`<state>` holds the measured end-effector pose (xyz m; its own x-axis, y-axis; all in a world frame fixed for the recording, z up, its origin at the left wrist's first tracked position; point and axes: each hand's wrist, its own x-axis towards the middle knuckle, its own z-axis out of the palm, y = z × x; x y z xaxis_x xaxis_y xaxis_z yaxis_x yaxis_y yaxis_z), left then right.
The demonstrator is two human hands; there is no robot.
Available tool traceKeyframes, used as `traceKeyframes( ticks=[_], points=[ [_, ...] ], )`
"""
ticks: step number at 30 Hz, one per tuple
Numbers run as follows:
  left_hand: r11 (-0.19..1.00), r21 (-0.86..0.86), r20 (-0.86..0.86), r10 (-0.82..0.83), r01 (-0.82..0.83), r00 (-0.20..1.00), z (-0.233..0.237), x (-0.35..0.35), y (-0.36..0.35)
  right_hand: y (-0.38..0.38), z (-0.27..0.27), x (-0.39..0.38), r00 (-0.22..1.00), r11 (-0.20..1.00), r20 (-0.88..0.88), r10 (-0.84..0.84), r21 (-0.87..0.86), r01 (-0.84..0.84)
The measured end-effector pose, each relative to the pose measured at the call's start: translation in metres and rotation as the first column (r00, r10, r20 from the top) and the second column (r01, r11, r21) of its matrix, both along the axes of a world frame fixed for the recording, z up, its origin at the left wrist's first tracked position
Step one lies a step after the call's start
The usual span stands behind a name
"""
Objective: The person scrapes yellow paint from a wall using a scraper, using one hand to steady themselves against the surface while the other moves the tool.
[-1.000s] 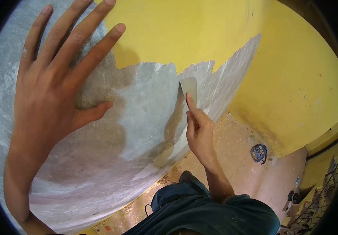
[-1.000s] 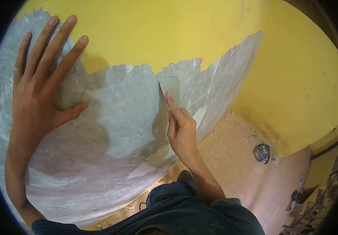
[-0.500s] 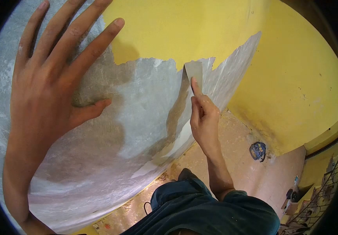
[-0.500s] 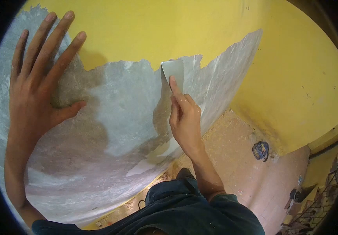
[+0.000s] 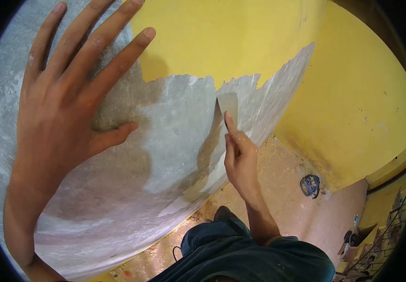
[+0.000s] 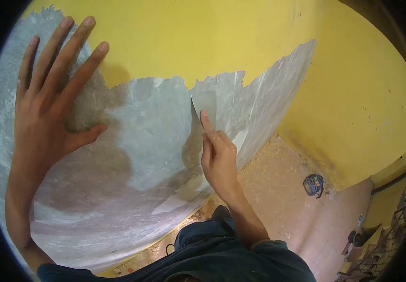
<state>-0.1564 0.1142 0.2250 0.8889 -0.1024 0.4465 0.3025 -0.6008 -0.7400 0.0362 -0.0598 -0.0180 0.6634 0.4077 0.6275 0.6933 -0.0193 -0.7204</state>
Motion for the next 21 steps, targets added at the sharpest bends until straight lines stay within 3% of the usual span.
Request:
traceKeyframes(
  ticks=[3,7,9,12,21],
  points=[
    [0.999,0.017,0.003,-0.032,0.032,0.999,0.0,0.0,0.004,0.006,0.016,0.016,0.995,0.997,0.084,-0.046,0.061,0.041],
    [1.0,0.017,0.009,-0.02,0.02,1.0,0.0,0.0,0.002,0.002,0.009,0.006,0.996,0.998,0.086,-0.019,0.061,0.013],
    [1.0,0.005,0.005,-0.02,0.02,1.0,-0.001,0.0,0.001,-0.001,0.003,-0.008,0.999,1.0,-0.042,0.017,-0.015,-0.018],
    [1.0,0.006,0.006,-0.001,0.001,1.0,-0.001,0.0,0.0,0.006,0.007,0.009,0.998,0.997,0.065,-0.012,0.076,0.007],
    [1.0,0.002,0.004,-0.015,0.015,1.0,-0.002,0.001,0.001,0.003,0.001,0.0,1.0,0.999,0.026,0.003,0.038,-0.004]
  ],
)
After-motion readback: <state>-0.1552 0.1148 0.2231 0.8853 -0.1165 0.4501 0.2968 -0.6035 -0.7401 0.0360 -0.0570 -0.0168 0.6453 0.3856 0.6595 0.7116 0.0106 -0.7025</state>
